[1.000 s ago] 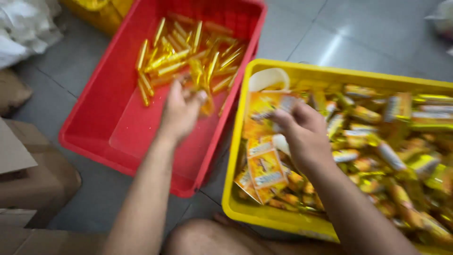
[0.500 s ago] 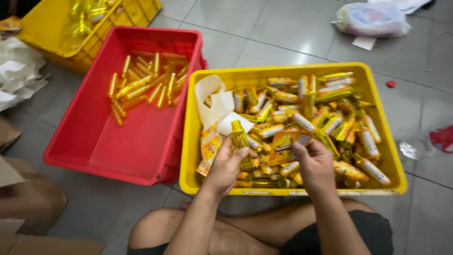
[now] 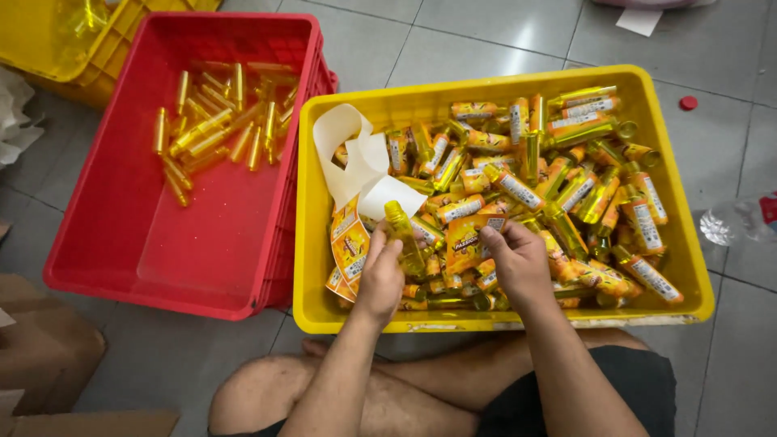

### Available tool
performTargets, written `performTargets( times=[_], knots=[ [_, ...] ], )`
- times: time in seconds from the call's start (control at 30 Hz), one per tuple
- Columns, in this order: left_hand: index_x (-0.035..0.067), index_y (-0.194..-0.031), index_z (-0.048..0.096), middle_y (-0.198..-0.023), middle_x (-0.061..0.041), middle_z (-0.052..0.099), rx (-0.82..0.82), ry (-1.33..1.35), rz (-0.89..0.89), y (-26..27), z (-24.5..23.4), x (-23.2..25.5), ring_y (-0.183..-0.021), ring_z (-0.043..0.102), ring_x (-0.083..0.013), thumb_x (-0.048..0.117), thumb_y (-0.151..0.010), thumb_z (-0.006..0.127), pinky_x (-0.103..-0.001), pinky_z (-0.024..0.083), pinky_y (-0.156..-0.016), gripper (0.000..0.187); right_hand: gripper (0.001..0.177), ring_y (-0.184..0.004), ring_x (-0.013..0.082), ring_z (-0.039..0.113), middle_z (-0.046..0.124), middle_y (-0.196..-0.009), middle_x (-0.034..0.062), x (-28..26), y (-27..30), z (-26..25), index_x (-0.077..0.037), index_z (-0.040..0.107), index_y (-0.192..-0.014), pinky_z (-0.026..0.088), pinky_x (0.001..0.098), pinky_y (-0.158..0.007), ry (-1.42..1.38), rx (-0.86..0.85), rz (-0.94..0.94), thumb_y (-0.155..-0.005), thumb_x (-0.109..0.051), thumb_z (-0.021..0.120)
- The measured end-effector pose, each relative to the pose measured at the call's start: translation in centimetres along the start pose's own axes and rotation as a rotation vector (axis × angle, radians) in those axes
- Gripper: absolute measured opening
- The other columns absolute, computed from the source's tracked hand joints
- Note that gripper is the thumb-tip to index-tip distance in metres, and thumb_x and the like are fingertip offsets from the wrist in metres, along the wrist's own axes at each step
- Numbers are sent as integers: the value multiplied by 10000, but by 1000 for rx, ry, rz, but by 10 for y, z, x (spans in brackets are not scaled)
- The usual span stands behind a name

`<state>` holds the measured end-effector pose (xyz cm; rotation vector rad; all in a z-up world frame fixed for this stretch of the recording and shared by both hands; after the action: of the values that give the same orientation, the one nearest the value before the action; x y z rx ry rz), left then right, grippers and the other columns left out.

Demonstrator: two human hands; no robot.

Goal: The person sits on the floor and applies labels to small yellow bottles. They pick up a bottle from a red bin, wrap a label around it using both hands, and place the labeled bottle into a yellow bin. The process is repeated continuously.

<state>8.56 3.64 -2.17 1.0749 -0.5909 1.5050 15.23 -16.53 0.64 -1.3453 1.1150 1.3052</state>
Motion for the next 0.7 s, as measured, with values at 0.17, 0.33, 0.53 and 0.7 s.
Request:
performTargets(
  times=[0.17, 0.33, 0.53, 0.7],
  knots=[
    [53, -1493, 367, -1197, -170, 573, -13, -82, -16, -3, -1, 2, -1115, 562, -290, 223, -1074, 408, -466, 511, -988, 453, 294, -593, 125, 519, 584, -593, 55, 9, -3, 6, -29, 672, -760, 458, 281, -617, -4, -8, 14, -1018, -162, 711],
    [-15, -1522, 326, -1291, -264, 563, -37, -93, 1, 4, 6, 14, -1185, 580, -367, 222, -1070, 435, -537, 480, -1058, 522, 219, -634, 110, 543, 601, -621, 44, 14, 0, 1, -28, 683, -810, 473, 275, -654, -8, 2, 11, -1006, -122, 711],
    [-1, -1529, 329, -1306, -250, 566, -57, -112, 92, 13, 10, 31, -1192, 598, -373, 220, -1060, 453, -539, 499, -1046, 533, 217, -650, 106, 542, 602, -638, 41, 4, 10, 1, -36, 674, -820, 470, 268, -656, -23, -15, -28, -1003, -138, 730],
    [46, -1578, 260, -1282, -188, 566, -49, 44, 54, 21, 17, 28, -1158, 600, -297, 214, -1091, 340, -492, 536, -1009, 521, 242, -627, 111, 545, 606, -617, 51, -9, 18, 6, -24, 670, -811, 491, 275, -655, -60, -11, -34, -1027, -131, 696]
  ],
)
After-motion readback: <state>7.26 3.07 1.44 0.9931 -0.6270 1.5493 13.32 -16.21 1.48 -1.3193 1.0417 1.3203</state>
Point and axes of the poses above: each hand's wrist, its own y-axis away from the middle knuckle, its own z-axis out of the palm, x = y × z, the point moved 5 cm from there along -y, towards the middle knuckle
